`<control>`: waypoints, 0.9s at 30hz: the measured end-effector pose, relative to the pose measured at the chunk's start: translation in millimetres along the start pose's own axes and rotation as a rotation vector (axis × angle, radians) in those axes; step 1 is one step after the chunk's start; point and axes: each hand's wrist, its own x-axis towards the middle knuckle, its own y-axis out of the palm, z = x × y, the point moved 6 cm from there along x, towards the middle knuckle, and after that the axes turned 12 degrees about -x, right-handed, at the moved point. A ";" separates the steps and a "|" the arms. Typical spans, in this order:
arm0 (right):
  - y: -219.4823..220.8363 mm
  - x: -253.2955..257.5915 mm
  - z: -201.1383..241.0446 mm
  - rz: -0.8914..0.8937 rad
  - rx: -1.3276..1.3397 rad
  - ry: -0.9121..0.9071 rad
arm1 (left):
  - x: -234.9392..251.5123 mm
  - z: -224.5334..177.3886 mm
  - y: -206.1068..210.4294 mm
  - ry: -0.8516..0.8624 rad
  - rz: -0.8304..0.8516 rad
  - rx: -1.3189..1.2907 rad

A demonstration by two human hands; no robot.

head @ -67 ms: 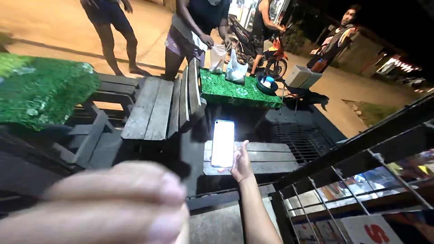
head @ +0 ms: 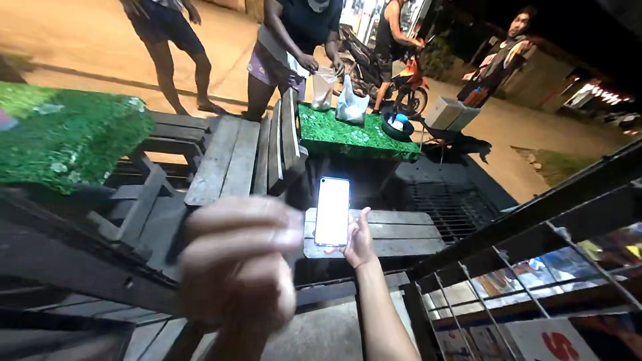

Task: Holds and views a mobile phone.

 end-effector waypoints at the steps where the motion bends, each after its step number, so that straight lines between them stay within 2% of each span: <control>1: -0.1 -0.5 0.1 -0.001 0.006 -0.010 | -2.7 25.4 7.3 -0.053 0.003 0.074; 3: -1.4 -1.9 -2.3 0.022 0.008 -0.025 | -29.1 81.6 6.5 -0.305 -0.002 0.107; 6: -0.2 -1.0 -4.4 0.028 -0.011 -0.023 | -95.6 150.6 -11.7 -0.922 0.044 0.210; 8: 1.4 0.7 -3.9 0.028 -0.040 -0.010 | -126.9 175.3 -17.3 -1.230 -0.009 0.147; 10: 3.6 0.5 -3.7 0.024 -0.052 0.004 | -141.5 184.5 -17.4 -1.425 -0.054 0.079; 12: 6.5 -0.8 -3.5 0.021 -0.052 0.020 | -144.2 187.8 -16.8 -1.489 -0.065 0.022; 16: 13.4 -1.9 -3.9 0.035 -0.083 0.041 | -140.0 191.0 -15.2 -1.472 -0.131 -0.040; 21: 22.8 -0.2 -9.1 0.111 -0.139 0.072 | -133.1 183.7 -17.2 -1.439 -0.235 -0.001; 27: 37.1 -1.2 -15.4 0.115 -0.164 0.112 | -123.7 177.3 -24.9 -1.362 -0.242 0.069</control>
